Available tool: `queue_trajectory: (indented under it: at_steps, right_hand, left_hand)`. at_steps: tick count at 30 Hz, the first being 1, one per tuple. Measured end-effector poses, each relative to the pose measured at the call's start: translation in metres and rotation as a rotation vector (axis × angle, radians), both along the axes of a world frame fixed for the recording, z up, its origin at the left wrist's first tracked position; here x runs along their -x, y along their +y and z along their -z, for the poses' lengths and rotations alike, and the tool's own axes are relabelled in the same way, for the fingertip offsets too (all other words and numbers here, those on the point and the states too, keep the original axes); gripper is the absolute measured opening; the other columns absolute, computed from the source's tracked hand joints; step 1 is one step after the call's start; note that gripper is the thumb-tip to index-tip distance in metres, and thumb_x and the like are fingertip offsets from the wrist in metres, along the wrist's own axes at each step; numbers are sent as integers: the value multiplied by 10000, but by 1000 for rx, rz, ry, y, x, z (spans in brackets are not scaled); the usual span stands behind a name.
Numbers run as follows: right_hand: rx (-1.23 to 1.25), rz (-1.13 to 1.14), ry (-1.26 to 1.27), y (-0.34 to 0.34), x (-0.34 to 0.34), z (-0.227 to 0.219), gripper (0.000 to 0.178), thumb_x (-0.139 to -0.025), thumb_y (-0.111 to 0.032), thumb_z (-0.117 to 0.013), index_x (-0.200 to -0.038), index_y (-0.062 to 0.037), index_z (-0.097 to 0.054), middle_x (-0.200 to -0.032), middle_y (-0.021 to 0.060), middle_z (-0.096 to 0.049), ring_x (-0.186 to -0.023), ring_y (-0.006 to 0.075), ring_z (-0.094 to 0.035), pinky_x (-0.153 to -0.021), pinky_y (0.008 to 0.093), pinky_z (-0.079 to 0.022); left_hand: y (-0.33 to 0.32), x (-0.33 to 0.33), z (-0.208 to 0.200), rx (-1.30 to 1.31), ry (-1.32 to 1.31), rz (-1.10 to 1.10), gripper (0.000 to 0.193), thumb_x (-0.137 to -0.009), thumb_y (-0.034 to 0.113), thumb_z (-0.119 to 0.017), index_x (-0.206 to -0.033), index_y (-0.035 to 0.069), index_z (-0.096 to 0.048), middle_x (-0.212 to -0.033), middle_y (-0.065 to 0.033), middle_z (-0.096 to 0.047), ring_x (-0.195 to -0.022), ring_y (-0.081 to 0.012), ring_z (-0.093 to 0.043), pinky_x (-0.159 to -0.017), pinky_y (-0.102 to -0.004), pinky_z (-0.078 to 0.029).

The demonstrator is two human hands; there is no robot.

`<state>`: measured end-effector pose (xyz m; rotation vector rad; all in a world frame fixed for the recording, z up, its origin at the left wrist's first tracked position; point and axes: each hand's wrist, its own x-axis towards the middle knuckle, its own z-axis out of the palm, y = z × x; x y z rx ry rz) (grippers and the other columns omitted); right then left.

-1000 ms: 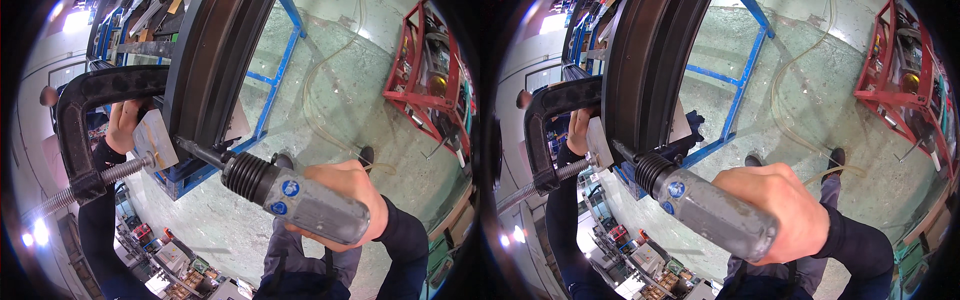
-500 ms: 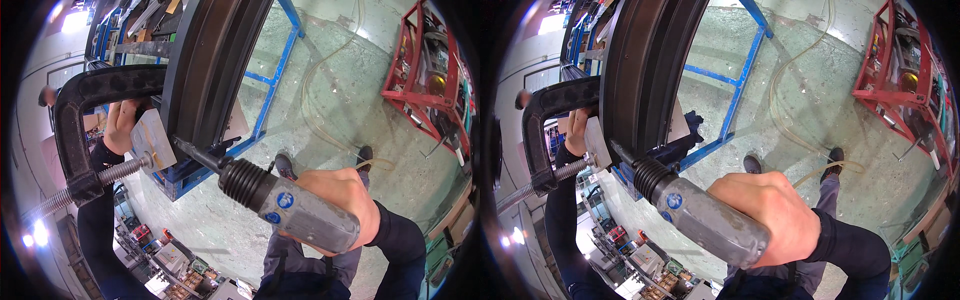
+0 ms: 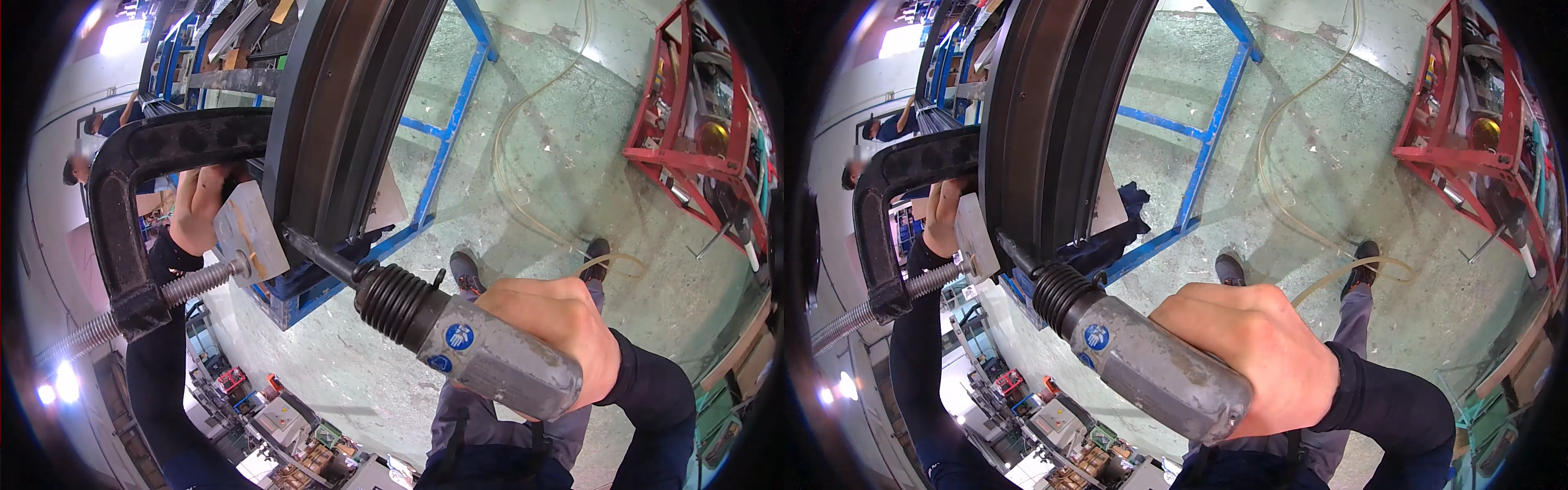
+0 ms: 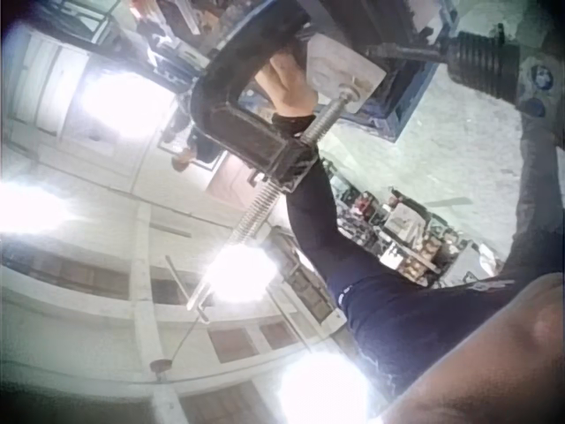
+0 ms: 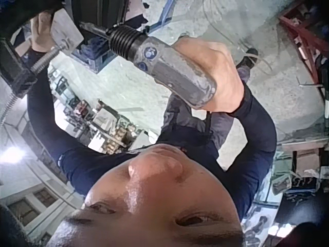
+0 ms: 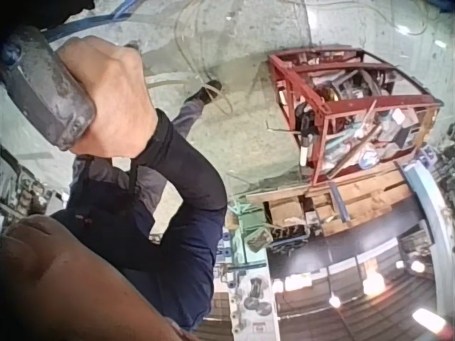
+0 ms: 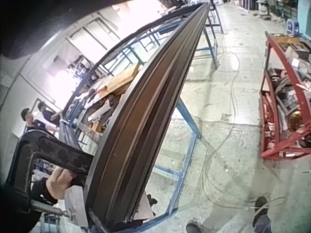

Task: The person uses a rubber mallet and a pneumatic drill to assemble a window frame on a workbench. They secure metal components, adjust the frame, and measure a long metal strip with a tape measure before placing it on a cutting machine.

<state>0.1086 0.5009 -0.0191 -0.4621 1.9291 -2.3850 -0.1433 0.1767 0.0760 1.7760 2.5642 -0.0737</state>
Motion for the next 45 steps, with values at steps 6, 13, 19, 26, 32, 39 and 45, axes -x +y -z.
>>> queue_trajectory:
  at_steps: [6,13,19,26,32,39,45]
  right_hand:
    - [-43,2,-5,2,1,-4,417,-665,-208,-756,-989,21,-628,-839,141,-610,-759,352,-618,-666,397,-510]
    - [-116,2,38,4,3,-6,421,-660,-224,-765,-987,4,-628,-824,129,-589,-741,337,-615,-615,397,-505]
    - [-115,14,34,4,3,-6,410,-658,-221,-766,-980,-7,-630,-822,126,-585,-736,335,-613,-606,399,-503]
    - [-130,19,43,6,6,-7,394,-654,-217,-764,-963,-12,-631,-811,120,-583,-716,328,-614,-590,394,-502]
    - [-203,12,61,10,7,-9,380,-651,-223,-760,-946,-21,-630,-787,108,-572,-673,317,-611,-555,392,-494]
    - [-239,36,92,11,11,-8,376,-652,-247,-760,-935,-37,-629,-764,93,-558,-635,303,-600,-511,393,-474]
    - [-280,9,92,15,13,-9,380,-661,-258,-757,-942,-36,-628,-778,92,-570,-631,305,-603,-509,391,-474]
  left_hand:
    - [5,0,-2,31,6,7,510,-715,-122,-666,-1211,-43,-574,-1002,-114,-599,-873,-235,-582,-780,-309,-487]
    - [5,0,-3,65,40,45,476,-729,-123,-648,-1194,-48,-577,-984,-112,-597,-863,-235,-581,-772,-314,-483]
    - [6,0,-1,26,-15,-2,398,-768,-113,-615,-1159,-47,-581,-956,-107,-590,-865,-228,-579,-765,-309,-478]
    - [6,-1,-1,18,-91,-83,345,-788,-110,-598,-1125,-42,-590,-953,-110,-591,-825,-228,-585,-727,-311,-481]
    - [12,-3,-4,30,-11,4,408,-750,-116,-618,-1149,-40,-587,-936,-106,-600,-826,-235,-592,-733,-313,-485]
    - [8,-1,-1,-13,44,88,497,-731,-133,-623,-1214,-42,-552,-949,-112,-604,-839,-229,-599,-722,-314,-488]
    - [13,-1,-2,-17,-79,34,503,-728,-124,-629,-1219,-45,-550,-948,-116,-602,-810,-240,-617,-705,-327,-495]
